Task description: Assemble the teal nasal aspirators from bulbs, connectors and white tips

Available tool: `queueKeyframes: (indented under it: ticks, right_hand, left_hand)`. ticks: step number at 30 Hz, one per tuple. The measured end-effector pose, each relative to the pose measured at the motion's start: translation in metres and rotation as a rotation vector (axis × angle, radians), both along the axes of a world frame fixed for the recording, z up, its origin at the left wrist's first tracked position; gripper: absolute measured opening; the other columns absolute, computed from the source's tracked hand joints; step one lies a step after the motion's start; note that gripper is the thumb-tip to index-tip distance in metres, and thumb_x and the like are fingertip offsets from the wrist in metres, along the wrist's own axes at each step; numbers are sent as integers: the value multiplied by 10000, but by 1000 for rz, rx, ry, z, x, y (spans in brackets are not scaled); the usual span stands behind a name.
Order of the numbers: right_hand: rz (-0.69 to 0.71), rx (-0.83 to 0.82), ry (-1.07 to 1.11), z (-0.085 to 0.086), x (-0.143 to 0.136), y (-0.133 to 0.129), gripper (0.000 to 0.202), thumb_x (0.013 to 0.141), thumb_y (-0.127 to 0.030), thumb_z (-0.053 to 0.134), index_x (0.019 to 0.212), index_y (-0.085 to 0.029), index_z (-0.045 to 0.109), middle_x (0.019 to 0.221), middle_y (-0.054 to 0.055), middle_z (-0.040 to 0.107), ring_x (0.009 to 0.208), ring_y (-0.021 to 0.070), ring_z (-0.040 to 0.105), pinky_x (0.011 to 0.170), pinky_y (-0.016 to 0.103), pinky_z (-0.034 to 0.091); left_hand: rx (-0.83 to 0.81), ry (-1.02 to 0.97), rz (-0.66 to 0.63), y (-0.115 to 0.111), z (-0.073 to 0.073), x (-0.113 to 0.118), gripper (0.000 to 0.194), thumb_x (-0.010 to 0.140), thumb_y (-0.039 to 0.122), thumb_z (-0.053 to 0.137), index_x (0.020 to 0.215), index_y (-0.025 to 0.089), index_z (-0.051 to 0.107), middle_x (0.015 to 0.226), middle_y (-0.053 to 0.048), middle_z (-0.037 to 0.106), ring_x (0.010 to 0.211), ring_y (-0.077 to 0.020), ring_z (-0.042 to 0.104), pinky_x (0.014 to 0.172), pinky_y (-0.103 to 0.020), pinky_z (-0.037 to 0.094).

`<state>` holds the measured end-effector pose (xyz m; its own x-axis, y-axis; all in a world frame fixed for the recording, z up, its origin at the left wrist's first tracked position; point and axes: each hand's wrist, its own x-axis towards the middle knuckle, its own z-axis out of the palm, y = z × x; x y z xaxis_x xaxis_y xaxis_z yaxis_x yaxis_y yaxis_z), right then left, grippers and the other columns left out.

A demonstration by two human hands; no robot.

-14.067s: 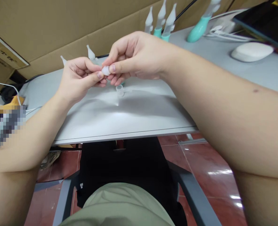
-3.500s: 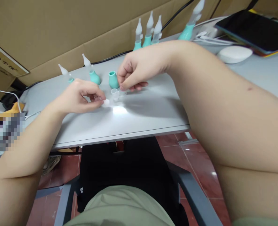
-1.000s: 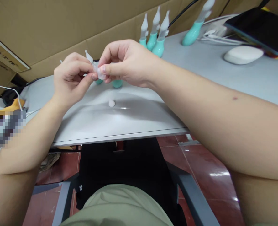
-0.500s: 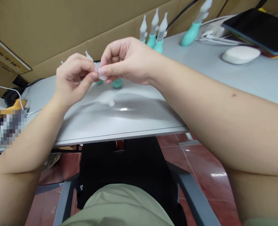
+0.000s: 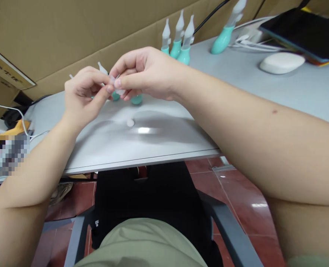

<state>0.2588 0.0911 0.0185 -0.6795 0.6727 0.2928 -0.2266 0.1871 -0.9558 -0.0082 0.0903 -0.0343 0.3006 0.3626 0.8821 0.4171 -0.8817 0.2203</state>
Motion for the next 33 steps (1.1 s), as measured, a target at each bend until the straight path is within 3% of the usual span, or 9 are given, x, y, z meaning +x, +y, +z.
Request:
queueKeyframes:
  ticks: [3,5,9,13,22,29,33]
  right_hand:
    - [-44,77,5,4,0,-6,356,829,6,1096,1041,-260,990,973,14,934,853,179,837,824,270,748]
    - [-78,129,-5,5,1,-8,296,875,-62,1106,1051,-280,1010,990,14,942,840,183,833,812,277,743]
    - [-69,186,-77,3,5,-6,60,1043,-284,1062,1074,-315,1020,1046,9,952,848,201,853,868,327,766]
    - [-36,191,-69,2,8,-3,107,1003,-338,1105,1072,-332,1023,1089,6,961,906,221,860,891,343,776]
    - [41,114,-5,-2,7,-1,185,979,-303,1076,1159,-312,1036,1141,-2,969,974,189,859,931,270,751]
    - [-110,171,-36,1,0,-12,83,984,-281,1056,1031,-334,1012,1036,-13,926,952,221,898,905,321,757]
    - [-194,174,5,2,-6,-19,113,977,-229,1027,951,-335,997,965,-17,903,852,203,847,889,338,760]
  left_hand:
    - [-4,-29,59,1,-4,7,718,1195,966,630,1139,295,879,1025,-78,827,827,-199,784,635,-350,637]
    - [25,-52,47,-2,-5,10,680,1225,928,609,1158,306,877,1023,-70,841,804,-187,785,645,-337,645]
    - [98,-80,-99,-11,0,13,487,1237,792,732,1171,333,881,971,-34,835,717,-145,761,578,-276,591]
    - [67,-60,-160,-13,3,12,396,1234,727,785,1197,344,878,1005,-30,853,754,-153,816,594,-278,621]
    - [39,-82,-141,-8,0,13,565,1229,855,696,1157,314,842,996,-41,847,718,-154,790,583,-300,625]
    - [17,3,45,0,-6,5,771,1230,991,464,1129,303,794,984,-58,788,706,-160,744,605,-332,617]
    - [-13,15,6,3,-6,-1,692,1234,954,542,1159,311,790,1001,-51,778,737,-164,754,632,-335,616]
